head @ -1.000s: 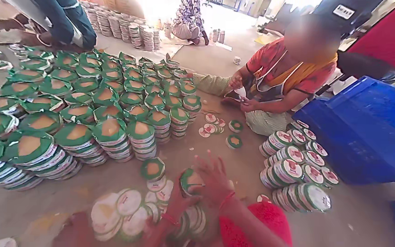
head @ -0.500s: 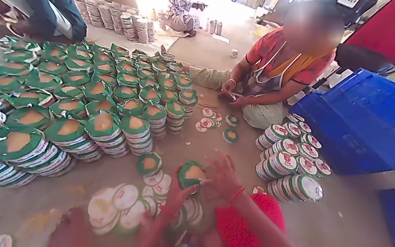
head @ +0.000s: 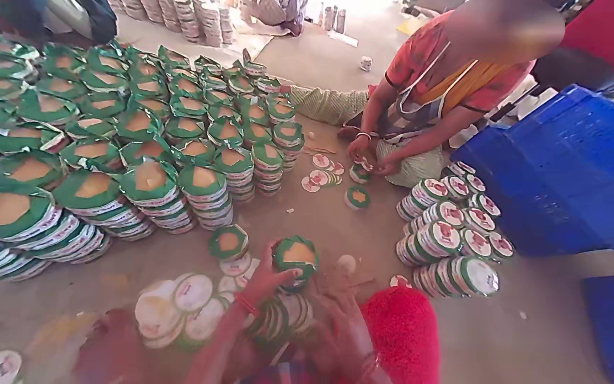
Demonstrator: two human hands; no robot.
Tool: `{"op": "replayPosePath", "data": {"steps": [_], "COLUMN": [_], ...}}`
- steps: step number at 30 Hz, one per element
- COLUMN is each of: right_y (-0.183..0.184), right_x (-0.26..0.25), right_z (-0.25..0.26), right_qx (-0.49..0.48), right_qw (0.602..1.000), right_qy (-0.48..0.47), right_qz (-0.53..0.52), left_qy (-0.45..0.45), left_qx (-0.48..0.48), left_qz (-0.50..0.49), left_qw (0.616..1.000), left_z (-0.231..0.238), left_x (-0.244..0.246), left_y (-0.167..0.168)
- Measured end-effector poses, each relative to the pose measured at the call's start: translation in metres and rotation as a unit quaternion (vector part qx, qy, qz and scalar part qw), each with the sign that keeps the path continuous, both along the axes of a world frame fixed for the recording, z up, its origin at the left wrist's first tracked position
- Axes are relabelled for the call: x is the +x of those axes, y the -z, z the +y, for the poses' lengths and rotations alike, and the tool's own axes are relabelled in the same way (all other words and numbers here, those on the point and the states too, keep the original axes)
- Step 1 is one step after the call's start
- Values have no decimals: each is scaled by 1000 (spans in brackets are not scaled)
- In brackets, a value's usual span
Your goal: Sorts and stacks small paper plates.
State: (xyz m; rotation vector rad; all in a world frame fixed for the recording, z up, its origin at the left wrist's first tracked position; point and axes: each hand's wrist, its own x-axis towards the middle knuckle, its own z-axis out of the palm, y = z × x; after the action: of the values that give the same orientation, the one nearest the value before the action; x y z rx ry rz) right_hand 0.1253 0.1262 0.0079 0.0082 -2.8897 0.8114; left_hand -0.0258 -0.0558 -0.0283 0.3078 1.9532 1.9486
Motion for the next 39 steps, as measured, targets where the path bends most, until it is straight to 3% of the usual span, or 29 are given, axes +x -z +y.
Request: {"op": "replayPosePath", "data": {"steps": [3, 4, 9, 16, 21, 26, 28, 31, 34, 39], "right_y": [-12, -11, 4, 31, 36, 19, 6, -11, -4, 2], "right_x": [-15, -23, -50, -79, -88, -75, -59, -24, -2, -3], "right_z": [15, 22, 31, 38, 36, 30, 19, -15, -52, -77], "right_qx": [47, 65, 91, 103, 132, 131, 85, -97, -248, -215], "right_qw": [950, 928, 893, 893, 888, 896, 925, 969, 957, 963], "right_qy": [93, 123, 172, 204, 166, 128, 125, 63, 15, 33], "right_qz": [-294, -345, -406, -387, -407, -404, -349, -219, -149, -161], "left_qy": [49, 61, 70, 42, 49, 66, 78, 89, 86, 67], "left_qx": [-51, -77, -162, -149, -173, -239, -267, -296, -307, -318], "left_qz": [44, 67, 166, 199, 152, 62, 25, 0, -10, -15], "left_qw": [997, 993, 970, 968, 972, 967, 960, 951, 948, 946], "left_z": [-9, -10, -8, -6, -5, 3, 7, 12, 17, 19], "left_x": [-4, -6, -7, -5, -7, -16, -21, -27, -30, -30], "left_y": [-7, -9, -3, 4, -13, -42, -54, -61, -60, -58]}}
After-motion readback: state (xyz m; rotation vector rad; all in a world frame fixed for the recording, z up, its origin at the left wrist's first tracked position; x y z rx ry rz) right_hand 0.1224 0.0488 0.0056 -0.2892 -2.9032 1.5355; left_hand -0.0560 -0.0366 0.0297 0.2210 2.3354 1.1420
